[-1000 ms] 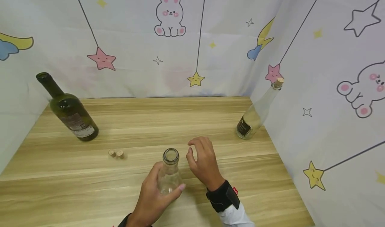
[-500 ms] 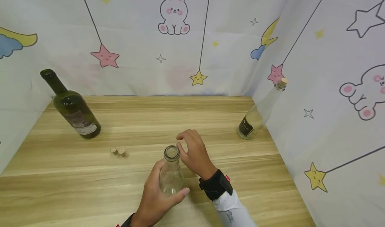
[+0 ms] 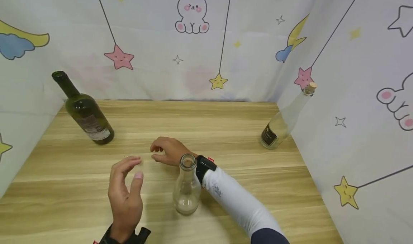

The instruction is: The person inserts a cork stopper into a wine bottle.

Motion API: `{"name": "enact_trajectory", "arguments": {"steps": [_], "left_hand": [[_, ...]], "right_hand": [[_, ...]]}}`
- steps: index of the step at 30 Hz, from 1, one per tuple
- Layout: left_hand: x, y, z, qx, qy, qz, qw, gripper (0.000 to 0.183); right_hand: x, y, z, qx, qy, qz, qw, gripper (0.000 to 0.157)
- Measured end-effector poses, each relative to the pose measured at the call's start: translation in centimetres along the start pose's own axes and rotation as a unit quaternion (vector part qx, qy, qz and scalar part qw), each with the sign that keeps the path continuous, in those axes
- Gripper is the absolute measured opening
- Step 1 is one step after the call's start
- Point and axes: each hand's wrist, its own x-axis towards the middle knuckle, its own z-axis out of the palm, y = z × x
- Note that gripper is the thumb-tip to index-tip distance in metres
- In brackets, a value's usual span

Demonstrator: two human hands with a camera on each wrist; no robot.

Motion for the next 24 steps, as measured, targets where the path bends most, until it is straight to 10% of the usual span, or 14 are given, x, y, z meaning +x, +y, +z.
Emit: {"name": "enact_trajectory", "arguments": {"steps": [7, 24], "left_hand": [[1.2, -1.3, -1.8, 0.082, 0.022, -0.036, 0.9958, 0.036], [1.8, -1.1, -3.2, 0.102, -0.012, -0.073, 0.9920, 0.041]], "right_hand": [[2.9, 0.4, 2.4, 0.002, -0.057, 0.004, 0.998, 0.031], [5.2, 1.6, 4.1, 0.046, -0.102, -0.013, 0.994, 0.032]]}}
